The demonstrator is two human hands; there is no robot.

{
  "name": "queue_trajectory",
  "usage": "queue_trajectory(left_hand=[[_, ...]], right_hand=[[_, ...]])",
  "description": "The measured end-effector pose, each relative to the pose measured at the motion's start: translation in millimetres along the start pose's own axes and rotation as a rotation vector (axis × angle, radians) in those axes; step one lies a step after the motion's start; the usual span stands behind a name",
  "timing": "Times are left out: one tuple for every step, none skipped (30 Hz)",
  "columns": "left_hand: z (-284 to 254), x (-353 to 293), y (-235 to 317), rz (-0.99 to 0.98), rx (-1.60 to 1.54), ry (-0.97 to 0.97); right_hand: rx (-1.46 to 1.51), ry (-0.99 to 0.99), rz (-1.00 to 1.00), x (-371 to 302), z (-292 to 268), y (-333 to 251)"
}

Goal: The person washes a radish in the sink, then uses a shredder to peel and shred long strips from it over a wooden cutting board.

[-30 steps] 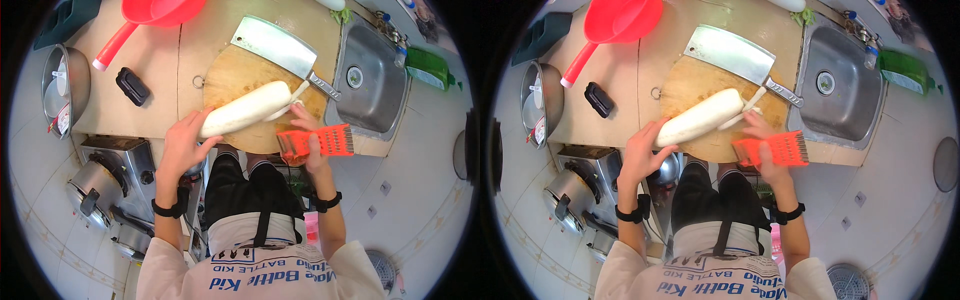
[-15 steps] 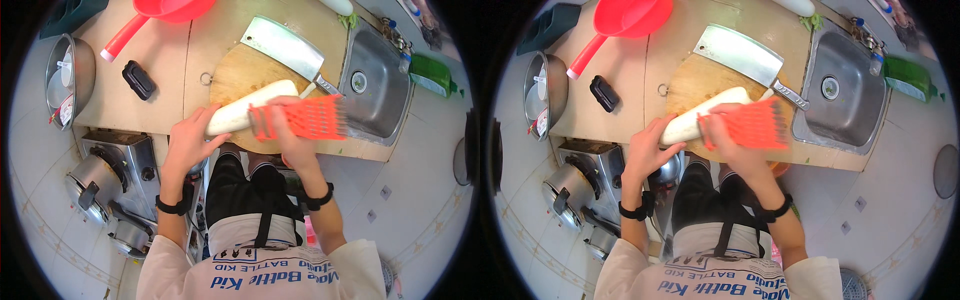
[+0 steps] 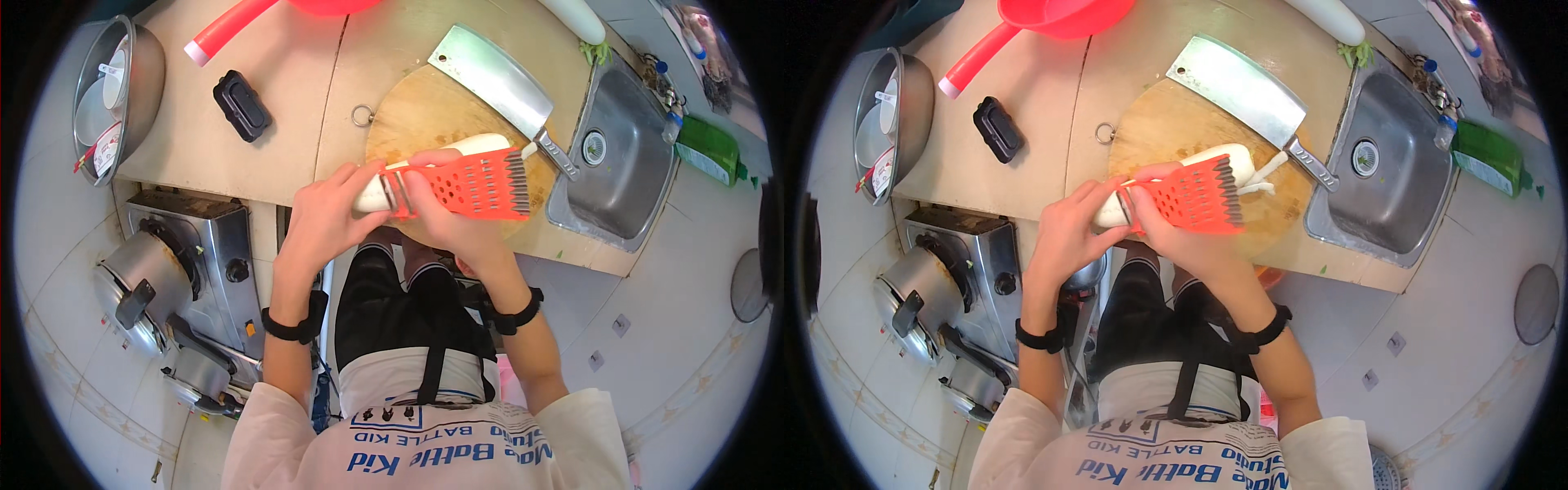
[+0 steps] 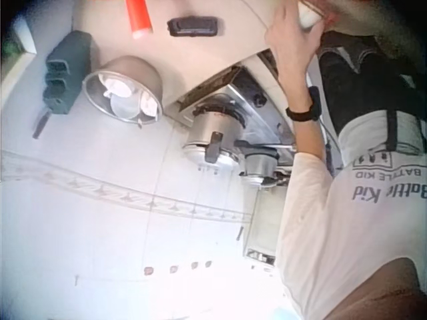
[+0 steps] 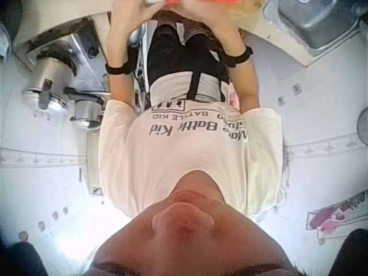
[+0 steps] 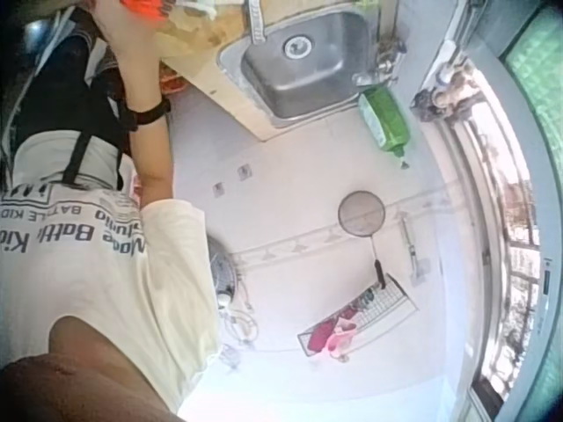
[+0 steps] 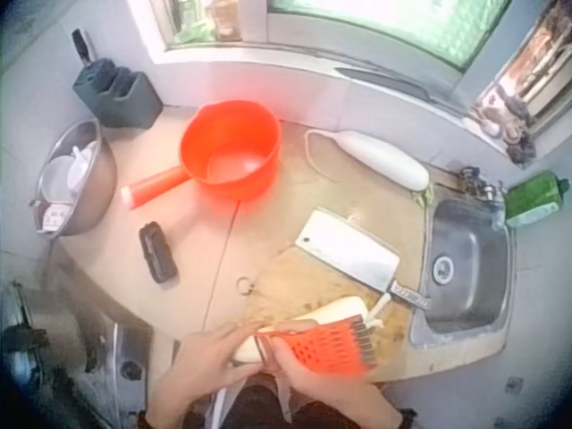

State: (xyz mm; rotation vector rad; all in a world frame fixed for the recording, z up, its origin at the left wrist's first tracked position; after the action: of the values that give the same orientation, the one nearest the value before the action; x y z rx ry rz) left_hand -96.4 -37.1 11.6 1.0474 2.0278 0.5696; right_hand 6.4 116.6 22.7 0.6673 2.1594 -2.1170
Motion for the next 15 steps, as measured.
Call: queue_trajectory(left_hand=[[-0.8, 0.2, 0.7, -0.001, -0.004, -0.001], [-1.8, -0.1, 0.9, -0.003, -0.003, 0.001], [-2.3, -0.2, 0.9, -0.016, -0.016, -0.019], [-2.3, -0.2, 0.7, -0.029, -0.029, -0.040], [-2.0, 0.3, 0.2, -0.028, -0.030, -0.041], [-1.8, 0.8, -0.8, -0.029, -0.054, -0.045], [-1.5, 1.3, -1.9, -0.030, -0.077, -0.049], [-1.7, 1.9, -1.5, -0.027, -0.076, -0.051], [-2.3, 2.4, -1.6, -0.012, -0.082, -0.043], [-2.8, 2.9, -1.4, 0.004, -0.088, -0.035], [-3.7, 3.2, -0.9, 0.005, -0.085, -0.039], [-5.1, 3.6, 0.0, -0.004, -0.083, -0.051], [-6.1, 4.0, 0.6, -0.014, -0.080, -0.063], [-6.5, 4.7, 1.1, -0.012, -0.078, -0.066], [-7.0, 5.3, 1.1, -0.018, -0.076, -0.072]], right_hand=[[-0.001, -0.001, 0.000, -0.5, -3.9, 1.7], [-0.085, 0.031, -0.042, -1.1, -9.2, 3.8], [-0.168, 0.064, -0.085, -2.1, -14.6, 4.4], [-0.168, 0.063, -0.086, -3.3, -20.2, 1.8], [-0.102, 0.107, -0.031, -5.0, -27.9, -2.9], [-0.037, 0.152, 0.023, -7.5, -35.8, -4.0], [-0.037, 0.154, 0.025, -9.7, -44.3, -1.6], [-0.111, 0.167, 0.013, -11.9, -55.3, 0.5], [-0.184, 0.180, 0.000, -13.1, -64.9, 2.6], [-0.183, 0.183, 0.000, -13.5, -73.0, 4.9], [-0.175, 0.211, -0.037, -14.0, -80.5, 6.6], [-0.166, 0.240, -0.074, -15.3, -86.9, 7.9], [-0.164, 0.243, -0.073, -17.0, -92.0, 9.3], [-0.179, 0.264, -0.069, -19.1, -97.3, 10.2], [-0.195, 0.286, -0.064, -21.4, -102.6, 11.3]])
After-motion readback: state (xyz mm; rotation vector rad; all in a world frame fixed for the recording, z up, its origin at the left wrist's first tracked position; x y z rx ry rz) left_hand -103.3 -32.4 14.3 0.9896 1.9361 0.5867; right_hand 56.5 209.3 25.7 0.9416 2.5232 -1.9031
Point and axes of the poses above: each hand's wrist, its own x-axis towards the middle knuckle, its own z-axis out of the palm, y = z × x, the point moved 2 cm from there along x, towards the middle knuckle, and after that the axes turned 13 degrees about -y, right-handed, at the moved point
